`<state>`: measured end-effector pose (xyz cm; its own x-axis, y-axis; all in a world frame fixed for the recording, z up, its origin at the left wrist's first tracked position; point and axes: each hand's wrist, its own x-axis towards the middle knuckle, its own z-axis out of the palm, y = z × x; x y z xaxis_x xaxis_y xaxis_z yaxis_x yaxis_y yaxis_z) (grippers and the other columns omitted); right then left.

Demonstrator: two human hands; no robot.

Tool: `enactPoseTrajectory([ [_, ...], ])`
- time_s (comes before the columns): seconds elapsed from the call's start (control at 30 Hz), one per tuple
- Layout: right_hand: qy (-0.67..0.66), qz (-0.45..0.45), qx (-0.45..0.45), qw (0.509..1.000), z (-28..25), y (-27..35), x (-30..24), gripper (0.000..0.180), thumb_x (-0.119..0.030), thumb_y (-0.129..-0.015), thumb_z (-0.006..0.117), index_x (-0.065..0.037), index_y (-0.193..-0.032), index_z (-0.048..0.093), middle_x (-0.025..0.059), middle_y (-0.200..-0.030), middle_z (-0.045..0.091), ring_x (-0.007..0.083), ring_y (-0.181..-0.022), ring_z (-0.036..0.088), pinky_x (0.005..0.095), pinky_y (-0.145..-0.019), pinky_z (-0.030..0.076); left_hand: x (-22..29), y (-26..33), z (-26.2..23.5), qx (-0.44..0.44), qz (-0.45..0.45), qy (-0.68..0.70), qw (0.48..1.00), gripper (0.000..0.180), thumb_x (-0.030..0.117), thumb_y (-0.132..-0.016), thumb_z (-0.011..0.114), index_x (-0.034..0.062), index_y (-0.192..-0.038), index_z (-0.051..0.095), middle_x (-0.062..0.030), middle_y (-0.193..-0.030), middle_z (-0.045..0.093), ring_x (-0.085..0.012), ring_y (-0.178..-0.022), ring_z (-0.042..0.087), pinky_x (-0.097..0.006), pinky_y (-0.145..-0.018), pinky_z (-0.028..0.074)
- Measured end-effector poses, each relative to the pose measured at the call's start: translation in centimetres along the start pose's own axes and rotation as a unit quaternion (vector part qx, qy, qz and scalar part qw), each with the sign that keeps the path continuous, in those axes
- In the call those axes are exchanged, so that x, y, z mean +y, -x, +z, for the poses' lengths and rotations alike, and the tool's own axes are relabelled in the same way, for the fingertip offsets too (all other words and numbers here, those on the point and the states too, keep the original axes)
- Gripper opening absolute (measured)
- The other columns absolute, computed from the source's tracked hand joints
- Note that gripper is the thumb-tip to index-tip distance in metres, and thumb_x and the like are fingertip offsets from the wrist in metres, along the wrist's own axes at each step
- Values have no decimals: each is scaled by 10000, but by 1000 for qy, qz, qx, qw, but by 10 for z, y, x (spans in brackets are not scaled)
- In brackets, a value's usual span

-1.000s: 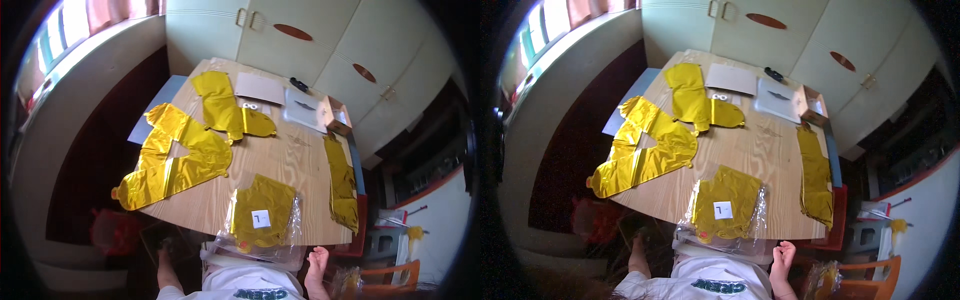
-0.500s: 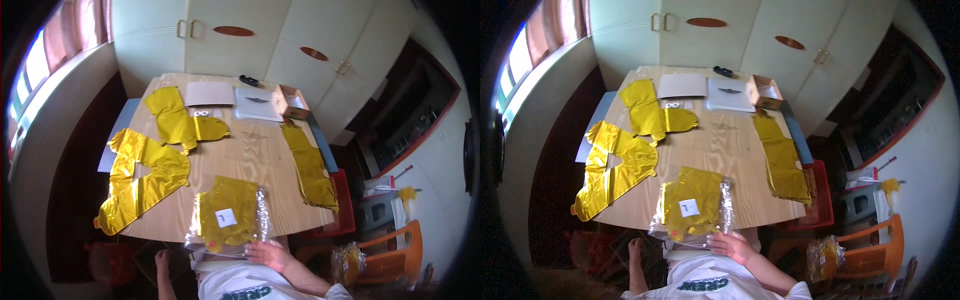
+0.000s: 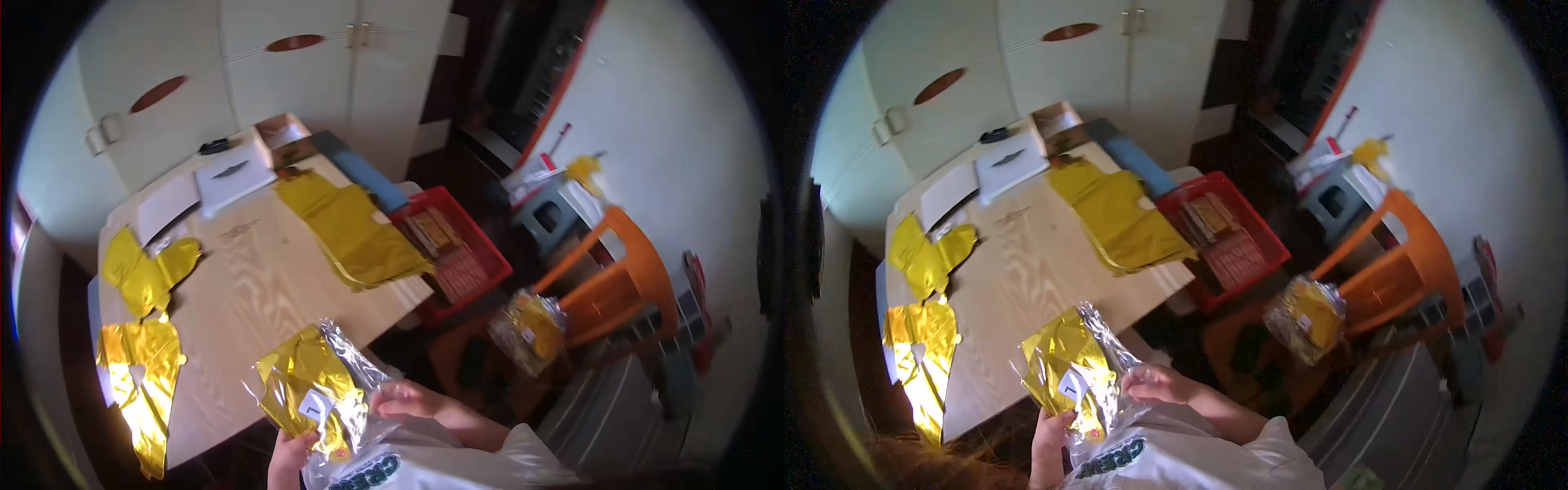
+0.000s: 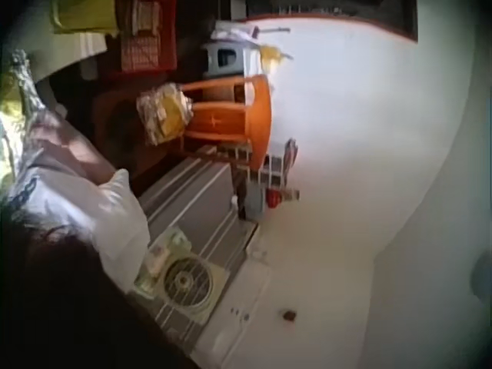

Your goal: Folding and organizing gold-colored foil balloons on a wooden table.

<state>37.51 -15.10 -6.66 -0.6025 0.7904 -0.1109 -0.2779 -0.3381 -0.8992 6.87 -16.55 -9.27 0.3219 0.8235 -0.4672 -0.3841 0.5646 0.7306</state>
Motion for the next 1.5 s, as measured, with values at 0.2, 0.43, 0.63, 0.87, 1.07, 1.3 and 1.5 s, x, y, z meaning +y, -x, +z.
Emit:
enactPoseTrajectory([
  [0.2, -421, -257, 70, 867, 29, 44, 73, 1167, -681, -672, 683, -160, -1505, 55, 95, -1537, 221, 296, -1376, 299, 479, -1111, 280, -14, -53, 71, -160, 123, -65, 977, 430, -4, -798, 691, 15, -1196, 528, -63, -1104, 612, -177, -1003, 589, -321, -874, 474],
  [0.43, -470, -194, 250, 824, -31, 89, 93, 100, -167, -944, 553, -169, -1041, 579, -34, -834, 578, 59, -680, 539, 226, -587, 469, -2, -83, 164, -288, 272, -495, 774, 568, 243, -777, 766, 14, -1238, 526, -157, -1116, 543, -257, -996, 547, -337, -838, 475],
  [0.63, -304, -273, 588, 699, -136, 196, 23, 237, -272, -986, 490, -180, -769, 522, -78, -623, 396, 65, -498, 327, 229, -456, 272, -6, -84, 159, -301, 212, -494, 787, 522, 283, -825, 712, 36, -1255, 551, -162, -1056, 594, -268, -962, 590, -351, -798, 496],
  [0.87, -171, -154, 724, 650, -278, 321, 38, 117, -254, -950, 550, -147, -957, 597, -43, -768, 576, 91, -577, 517, 216, -456, 402, -5, -85, 128, -230, 198, -497, 813, 373, 261, -862, 660, 56, -1169, 611, -137, -1060, 610, -294, -1004, 590, -378, -837, 504],
  [1.07, -172, -60, 791, 584, -333, 352, 114, 389, -267, -878, 615, -130, -1229, 520, 46, -1153, 572, 225, -1049, 548, 357, -818, 476, 40, -69, 136, -328, 298, -409, 798, 273, 170, -880, 637, 39, -1119, 614, -136, -1052, 618, -269, -981, 600, -376, -841, 491],
  [1.3, 368, 125, 843, 371, -307, 271, 119, 469, -168, -869, 591, -45, -1299, 447, 172, -1330, 416, 314, -1215, 429, 431, -959, 394, 118, -11, 189, -664, 236, -26, 708, 169, 132, -917, 574, -12, -1005, 572, -161, -1011, 563, -330, -984, 532, -440, -826, 422],
  [1.5, 603, -179, 618, 472, -211, 63, -5, 498, -62, -870, 547, -2, -1343, 402, 236, -1436, 326, 375, -1342, 315, 476, -1075, 298, 80, -21, 176, -636, 232, -24, 736, 275, 246, -888, 642, -8, -933, 545, -101, -902, 539, -226, -834, 506, -370, -690, 417],
])
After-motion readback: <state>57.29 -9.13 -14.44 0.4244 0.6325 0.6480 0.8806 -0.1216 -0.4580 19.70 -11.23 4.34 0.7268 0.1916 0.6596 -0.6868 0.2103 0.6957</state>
